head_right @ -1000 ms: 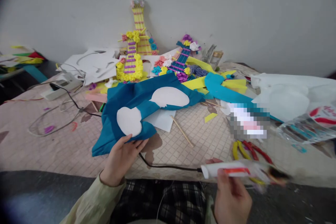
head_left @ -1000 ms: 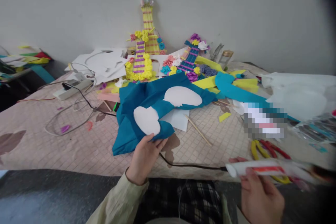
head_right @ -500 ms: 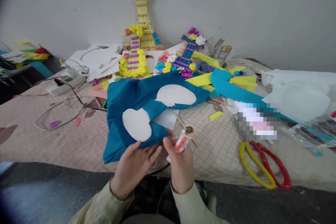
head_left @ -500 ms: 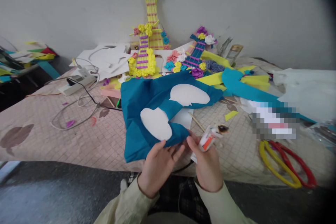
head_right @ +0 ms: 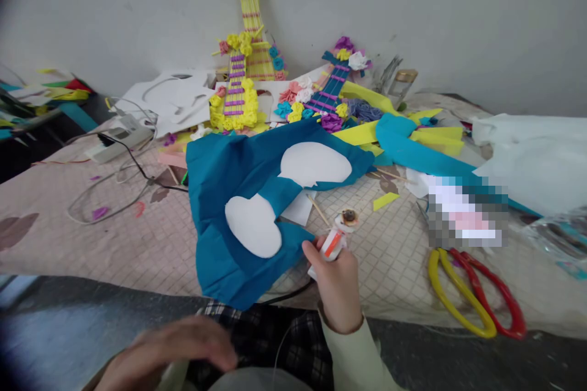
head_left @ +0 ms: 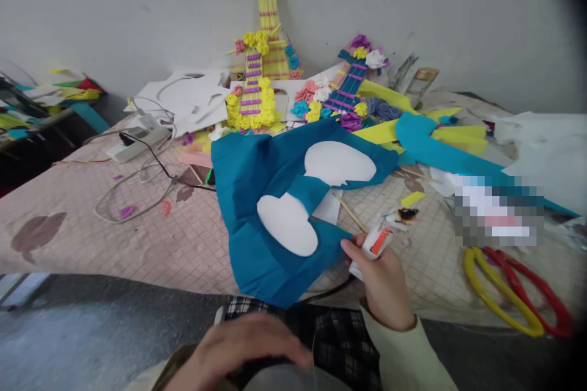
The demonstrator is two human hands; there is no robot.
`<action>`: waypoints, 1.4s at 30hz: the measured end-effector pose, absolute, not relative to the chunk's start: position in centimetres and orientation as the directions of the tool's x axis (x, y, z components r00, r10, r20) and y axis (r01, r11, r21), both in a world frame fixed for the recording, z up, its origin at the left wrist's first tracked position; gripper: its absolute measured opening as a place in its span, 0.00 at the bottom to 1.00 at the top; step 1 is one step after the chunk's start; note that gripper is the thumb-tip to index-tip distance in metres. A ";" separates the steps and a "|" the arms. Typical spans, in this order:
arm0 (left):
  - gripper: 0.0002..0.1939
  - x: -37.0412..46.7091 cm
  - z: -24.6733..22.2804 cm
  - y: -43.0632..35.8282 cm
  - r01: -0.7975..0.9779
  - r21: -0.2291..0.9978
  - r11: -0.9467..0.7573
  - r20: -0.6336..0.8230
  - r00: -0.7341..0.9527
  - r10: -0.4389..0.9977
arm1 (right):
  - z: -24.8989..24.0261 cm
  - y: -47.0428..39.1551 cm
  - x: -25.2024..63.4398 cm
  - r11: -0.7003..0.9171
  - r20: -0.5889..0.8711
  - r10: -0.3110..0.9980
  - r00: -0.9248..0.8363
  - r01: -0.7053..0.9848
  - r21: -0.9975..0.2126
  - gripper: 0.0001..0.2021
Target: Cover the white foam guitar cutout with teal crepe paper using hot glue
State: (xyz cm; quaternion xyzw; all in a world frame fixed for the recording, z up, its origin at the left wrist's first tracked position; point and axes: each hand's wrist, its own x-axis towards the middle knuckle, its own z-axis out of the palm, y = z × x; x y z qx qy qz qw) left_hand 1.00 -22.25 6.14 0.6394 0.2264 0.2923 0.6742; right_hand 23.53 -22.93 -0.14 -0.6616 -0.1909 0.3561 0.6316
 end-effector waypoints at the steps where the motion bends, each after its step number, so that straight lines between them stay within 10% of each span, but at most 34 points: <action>1: 0.16 0.8 5.9 -21.5 -0.026 0.996 -0.091 0.083 0.700 0.709 | -0.1 -22.9 23.8 -0.124 -0.224 0.695 0.683 -0.193 -0.973 0.13; 5: 0.19 0.9 3.7 -18.8 0.190 0.942 -0.276 0.064 0.707 0.704 | 0.1 -22.7 24.4 -0.070 -0.227 0.681 0.696 -0.247 -0.967 0.14; 13: 0.16 1.2 1.7 -19.4 0.068 0.925 -0.374 0.276 0.558 0.783 | 0.2 -23.1 25.5 -0.076 -0.225 0.712 0.665 -0.246 -0.966 0.14; 16: 0.18 0.7 2.5 -19.0 0.103 0.563 -0.820 0.532 0.714 0.456 | -0.1 -23.5 25.9 -0.116 -0.226 0.702 0.675 -0.205 -0.972 0.13; 20: 0.14 1.4 4.9 -18.5 0.015 0.127 -0.992 0.433 0.899 0.069 | -0.5 -23.7 26.5 -0.158 -0.207 0.681 0.702 -0.135 -0.978 0.12; 27: 0.18 4.0 10.0 -18.7 0.072 0.365 -0.928 0.149 0.980 0.135 | -0.8 -24.0 27.1 -0.107 -0.192 0.705 0.683 -0.165 -0.980 0.16; 32: 0.16 1.1 11.0 -14.9 0.575 0.560 -0.596 -0.234 0.800 0.552 | 0.2 -24.6 26.6 -0.032 -0.196 0.707 0.680 -0.246 -0.969 0.16; 35: 0.24 -1.8 8.5 -14.1 0.707 0.698 -0.114 -0.575 0.648 0.499 | 0.9 -24.9 26.6 0.024 -0.228 0.713 0.663 -0.348 -0.937 0.16; 39: 0.26 -2.8 3.7 -16.1 0.263 0.831 0.490 -0.527 0.653 0.544 | 1.5 -24.8 26.8 0.092 -0.267 0.745 0.611 -0.491 -0.866 0.16; 42: 0.31 -0.6 1.9 -18.2 -0.163 0.823 0.544 -0.336 0.632 0.698 | 1.8 -24.5 26.9 0.098 -0.266 0.769 0.581 -0.519 -0.849 0.16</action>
